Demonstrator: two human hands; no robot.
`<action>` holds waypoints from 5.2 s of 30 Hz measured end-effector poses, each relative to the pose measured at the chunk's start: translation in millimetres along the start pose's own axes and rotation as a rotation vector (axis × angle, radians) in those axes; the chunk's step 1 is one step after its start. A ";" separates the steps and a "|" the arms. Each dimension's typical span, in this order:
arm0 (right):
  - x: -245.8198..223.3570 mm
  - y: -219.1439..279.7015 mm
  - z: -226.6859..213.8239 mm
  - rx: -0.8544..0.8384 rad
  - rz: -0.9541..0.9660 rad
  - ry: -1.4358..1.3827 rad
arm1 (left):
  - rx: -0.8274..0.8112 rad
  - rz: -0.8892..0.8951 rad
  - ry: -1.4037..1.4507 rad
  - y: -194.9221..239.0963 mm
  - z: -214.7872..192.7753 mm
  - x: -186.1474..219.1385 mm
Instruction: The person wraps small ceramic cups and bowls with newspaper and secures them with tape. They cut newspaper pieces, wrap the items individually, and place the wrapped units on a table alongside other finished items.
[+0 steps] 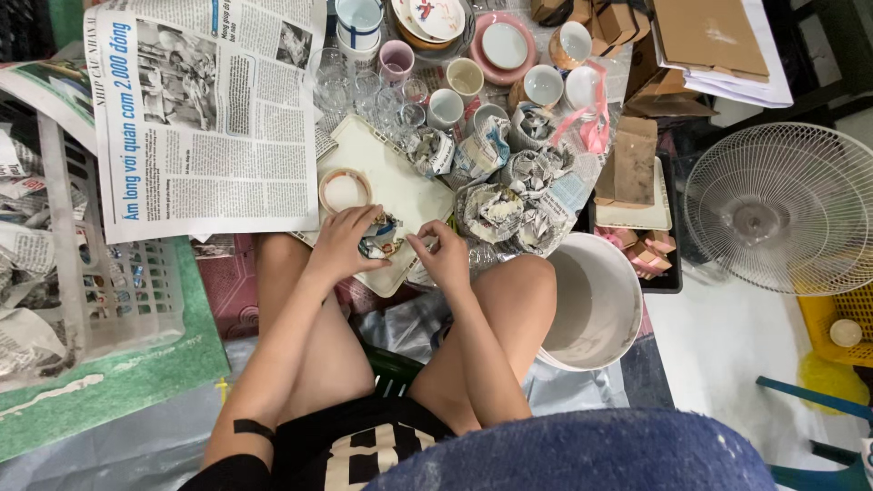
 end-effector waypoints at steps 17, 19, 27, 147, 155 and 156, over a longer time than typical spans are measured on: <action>-21.5 26.7 45.3 -0.003 -0.205 0.215 | 0.449 -0.243 -0.059 75.3 28.1 34.3; -22.1 27.7 42.4 0.037 -0.230 0.190 | 0.457 -0.230 -0.060 77.5 23.8 38.1; -24.9 30.0 45.1 0.030 -0.319 0.263 | 0.457 -0.268 0.137 85.2 12.0 26.5; 325.1 -229.5 -208.1 0.685 0.546 0.353 | 0.069 0.001 0.127 -23.1 81.2 8.5; 78.0 -267.0 -139.3 0.643 -0.253 0.429 | 0.220 -0.007 0.220 -28.7 55.9 10.3; 66.0 -280.5 -102.9 0.392 -0.275 0.437 | 0.233 -0.016 0.192 -31.7 49.8 9.8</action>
Point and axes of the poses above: each hand's wrist, its own y-axis away from the middle knuckle, its own z-axis out of the palm, x = y × z, the point moved 7 cm from there along -y, towards the middle knuckle, and after that the axes turned 11 degrees about x, right-handed, at the moved point
